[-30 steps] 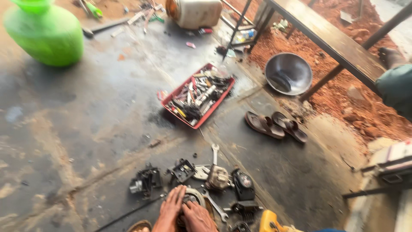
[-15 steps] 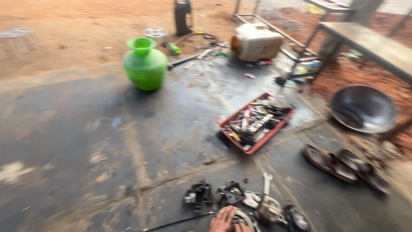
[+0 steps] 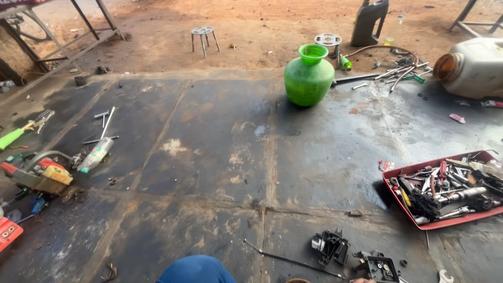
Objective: The person sits on the floor repairing a small engine, using a screwdriver and a wrench to loosen and remove parts from the engine housing. They reposition the engine, detach the recoil starter and other components, and set removed parts on the floor beside the other disassembled engine parts.
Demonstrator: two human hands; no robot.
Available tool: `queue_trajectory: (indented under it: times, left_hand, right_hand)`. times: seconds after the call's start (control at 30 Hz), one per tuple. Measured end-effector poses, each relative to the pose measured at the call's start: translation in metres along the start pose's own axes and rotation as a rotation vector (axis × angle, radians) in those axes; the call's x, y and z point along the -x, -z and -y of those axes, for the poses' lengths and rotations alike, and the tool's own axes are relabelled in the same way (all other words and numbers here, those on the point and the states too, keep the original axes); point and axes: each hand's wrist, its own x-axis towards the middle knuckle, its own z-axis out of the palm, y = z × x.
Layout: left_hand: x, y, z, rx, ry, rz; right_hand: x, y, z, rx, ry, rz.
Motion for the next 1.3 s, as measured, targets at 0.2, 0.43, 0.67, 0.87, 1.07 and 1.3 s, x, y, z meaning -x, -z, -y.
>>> queue_trajectory:
  times: [0.2,0.43,0.67,0.87,1.07,1.3]
  left_hand:
    - [-0.034,-0.069,-0.045,0.061,-0.027,-0.001]
    - [-0.007,-0.060,-0.033,0.104,0.000,0.155]
    - [0.002,-0.047,-0.042,0.295,0.030,0.108]
    - [0.002,-0.064,-0.033,0.219,0.070,0.165]
    - [0.004,-0.070,-0.030,0.230,0.055,0.141]
    - [0.001,-0.064,-0.034,0.244,0.093,0.177]
  right_hand:
    - [0.083,0.007,-0.002,-0.019,0.057,-0.331]
    - [0.122,0.064,0.027,-0.108,0.237,-0.171]
    - [0.123,0.127,0.058,-0.220,0.116,-0.294]
    - [0.113,0.116,0.065,-0.106,0.081,-0.185]
    - [0.120,0.101,0.075,-0.056,-0.087,-0.157]
    - [0.124,0.103,0.085,0.034,-0.092,-0.115]
